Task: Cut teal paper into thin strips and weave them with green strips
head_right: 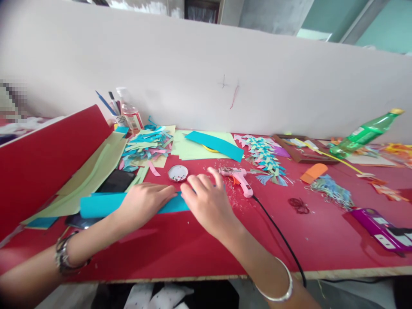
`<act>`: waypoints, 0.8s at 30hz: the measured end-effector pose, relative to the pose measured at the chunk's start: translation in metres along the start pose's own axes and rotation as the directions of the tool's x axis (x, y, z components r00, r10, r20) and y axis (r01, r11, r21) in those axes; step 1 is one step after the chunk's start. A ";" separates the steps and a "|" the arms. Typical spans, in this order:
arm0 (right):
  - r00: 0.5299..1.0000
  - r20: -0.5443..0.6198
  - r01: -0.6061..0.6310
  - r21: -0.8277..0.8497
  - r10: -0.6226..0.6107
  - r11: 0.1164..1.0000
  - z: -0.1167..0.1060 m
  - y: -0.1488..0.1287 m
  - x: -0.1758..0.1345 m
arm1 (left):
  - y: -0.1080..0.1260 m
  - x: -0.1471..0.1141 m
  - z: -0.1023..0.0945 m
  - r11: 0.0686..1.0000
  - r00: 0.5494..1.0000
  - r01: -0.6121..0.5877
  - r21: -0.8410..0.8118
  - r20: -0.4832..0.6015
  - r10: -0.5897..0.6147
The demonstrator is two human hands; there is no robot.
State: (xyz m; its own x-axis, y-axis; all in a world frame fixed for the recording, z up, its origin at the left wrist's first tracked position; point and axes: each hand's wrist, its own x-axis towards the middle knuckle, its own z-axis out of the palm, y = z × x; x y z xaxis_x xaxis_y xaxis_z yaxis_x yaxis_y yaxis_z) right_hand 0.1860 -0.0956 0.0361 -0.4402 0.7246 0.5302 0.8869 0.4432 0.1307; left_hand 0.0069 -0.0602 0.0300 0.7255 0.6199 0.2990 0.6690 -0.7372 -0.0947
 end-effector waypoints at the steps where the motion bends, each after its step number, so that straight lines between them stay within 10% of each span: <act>1: 0.998 0.046 0.030 0.032 -0.031 0.999 0.004 -0.002 0.000 | 0.002 0.002 0.003 1.000 1.000 -0.001 -0.016 0.019 0.001; 12: 0.960 0.268 -0.166 0.322 0.078 0.932 0.019 0.024 -0.022 | -0.010 -0.005 0.026 0.998 0.985 0.034 -0.055 0.169 -0.024; 24: 0.931 0.364 -0.114 0.322 -0.011 0.940 0.050 0.005 -0.009 | -0.003 0.009 0.043 0.997 0.958 0.023 -0.069 0.287 -0.002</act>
State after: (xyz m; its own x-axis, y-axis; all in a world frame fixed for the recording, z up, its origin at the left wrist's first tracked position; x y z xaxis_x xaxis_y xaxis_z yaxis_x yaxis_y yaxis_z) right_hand 0.1877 -0.0732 -0.0098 -0.4709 0.8620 0.1877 0.8389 0.5033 -0.2072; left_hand 0.0185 -0.0413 -0.0078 0.7398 0.6727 0.0142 0.6729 -0.7395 -0.0216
